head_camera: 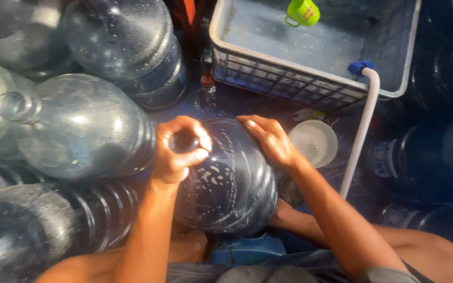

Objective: Scrubbing the exterior of large plastic water jugs with a sponge and soapy water

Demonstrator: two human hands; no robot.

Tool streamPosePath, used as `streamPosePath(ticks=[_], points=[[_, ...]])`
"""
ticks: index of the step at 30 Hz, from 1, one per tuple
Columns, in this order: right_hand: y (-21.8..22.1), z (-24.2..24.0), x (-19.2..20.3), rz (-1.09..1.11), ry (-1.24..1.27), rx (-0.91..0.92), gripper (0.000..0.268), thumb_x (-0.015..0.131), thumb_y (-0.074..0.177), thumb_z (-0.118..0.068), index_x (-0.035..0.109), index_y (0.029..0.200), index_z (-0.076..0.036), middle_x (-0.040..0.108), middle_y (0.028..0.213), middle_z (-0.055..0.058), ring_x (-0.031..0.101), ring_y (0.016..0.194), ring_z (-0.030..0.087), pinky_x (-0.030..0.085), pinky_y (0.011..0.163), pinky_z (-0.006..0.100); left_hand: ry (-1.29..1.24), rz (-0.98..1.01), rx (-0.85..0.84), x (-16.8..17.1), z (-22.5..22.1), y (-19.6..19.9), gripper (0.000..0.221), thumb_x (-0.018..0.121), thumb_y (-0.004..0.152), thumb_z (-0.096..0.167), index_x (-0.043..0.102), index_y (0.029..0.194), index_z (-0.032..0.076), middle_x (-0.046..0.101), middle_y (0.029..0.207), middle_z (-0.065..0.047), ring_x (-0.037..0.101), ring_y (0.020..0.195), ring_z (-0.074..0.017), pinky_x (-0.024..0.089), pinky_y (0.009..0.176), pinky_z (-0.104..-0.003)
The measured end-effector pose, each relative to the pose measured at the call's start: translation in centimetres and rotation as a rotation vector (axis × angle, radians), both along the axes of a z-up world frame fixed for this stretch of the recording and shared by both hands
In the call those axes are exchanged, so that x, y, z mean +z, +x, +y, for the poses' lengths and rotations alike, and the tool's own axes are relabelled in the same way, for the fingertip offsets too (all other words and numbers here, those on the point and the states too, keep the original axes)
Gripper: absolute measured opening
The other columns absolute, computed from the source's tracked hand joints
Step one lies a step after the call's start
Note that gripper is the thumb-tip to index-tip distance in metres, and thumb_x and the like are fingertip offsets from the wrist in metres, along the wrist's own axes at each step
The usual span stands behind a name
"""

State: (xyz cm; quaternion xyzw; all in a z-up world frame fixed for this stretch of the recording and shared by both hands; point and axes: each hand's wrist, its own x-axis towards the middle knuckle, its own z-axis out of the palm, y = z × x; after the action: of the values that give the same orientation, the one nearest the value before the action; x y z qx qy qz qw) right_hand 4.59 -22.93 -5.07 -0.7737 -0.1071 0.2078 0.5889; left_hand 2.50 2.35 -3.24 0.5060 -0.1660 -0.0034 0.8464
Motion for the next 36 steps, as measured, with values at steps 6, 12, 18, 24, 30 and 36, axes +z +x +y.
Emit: streamPosePath(ticks=[6, 12, 18, 24, 30, 36], points=[[-2.9, -11.8, -12.5, -0.022, -0.638, -0.394, 0.045, 0.042, 0.101, -0.036, 0.071, 0.119, -0.006, 0.069, 0.106, 0.026, 0.067, 0.098, 0.051, 0.053, 0.088, 0.060, 0.105, 0.222, 0.416, 0.4, -0.1, 0.1, 0.035, 0.073, 0.060, -0.014, 0.062, 0.089, 0.002, 0.062, 0.067, -0.011, 0.068, 0.067, -0.0194, 0.056, 0.061, -0.028], [0.5, -17.2, -20.4, 0.363, -1.073, -0.266, 0.036, 0.063, 0.080, -0.035, 0.083, 0.105, -0.018, 0.077, 0.104, 0.025, 0.073, 0.102, 0.045, 0.059, 0.087, 0.054, 0.108, 0.285, 0.717, -0.5, -1.1, 1.7, 0.036, 0.067, 0.063, -0.019, 0.062, 0.092, 0.001, 0.059, 0.069, -0.013, 0.065, 0.064, -0.0209, 0.055, 0.058, -0.029], [2.4, -17.4, -31.1, 0.274, -1.096, -0.098, 0.057, 0.081, 0.077, -0.029, 0.069, 0.119, 0.008, 0.071, 0.114, 0.034, 0.068, 0.112, 0.048, 0.057, 0.095, 0.054, 0.166, 0.289, 0.833, 0.0, -1.6, 1.6, 0.037, 0.071, 0.065, -0.019, 0.063, 0.093, 0.003, 0.059, 0.071, -0.012, 0.065, 0.068, -0.0188, 0.059, 0.065, -0.029], [0.9, -18.5, -37.2, 0.449, -1.178, -0.094, 0.049, 0.050, 0.098, -0.034, 0.075, 0.119, 0.003, 0.075, 0.120, 0.024, 0.068, 0.119, 0.040, 0.053, 0.100, 0.054, 0.157, 0.277, 0.870, 0.1, -2.5, 1.8, 0.037, 0.069, 0.063, -0.020, 0.063, 0.092, 0.002, 0.060, 0.069, -0.013, 0.065, 0.066, -0.0192, 0.060, 0.064, -0.030], [-7.0, -26.1, -43.9, -0.883, -1.424, -0.070, 0.026, 0.057, 0.087, -0.011, 0.067, 0.063, -0.014, 0.056, 0.058, 0.006, 0.063, 0.055, 0.028, 0.046, 0.047, 0.053, 0.173, 0.254, 0.854, -0.3, -2.8, 2.3, 0.037, 0.068, 0.062, -0.020, 0.064, 0.092, 0.002, 0.060, 0.069, -0.013, 0.064, 0.065, -0.0181, 0.060, 0.064, -0.030], [-0.8, -15.4, -21.5, -0.081, -1.058, -0.342, 0.023, 0.066, 0.076, -0.020, 0.068, 0.094, -0.006, 0.071, 0.084, 0.022, 0.073, 0.086, 0.046, 0.058, 0.068, 0.054, 0.205, 0.231, 0.865, -1.3, -2.9, 3.5, 0.037, 0.070, 0.062, -0.018, 0.066, 0.092, 0.004, 0.063, 0.069, -0.012, 0.064, 0.066, -0.0159, 0.057, 0.061, -0.029]])
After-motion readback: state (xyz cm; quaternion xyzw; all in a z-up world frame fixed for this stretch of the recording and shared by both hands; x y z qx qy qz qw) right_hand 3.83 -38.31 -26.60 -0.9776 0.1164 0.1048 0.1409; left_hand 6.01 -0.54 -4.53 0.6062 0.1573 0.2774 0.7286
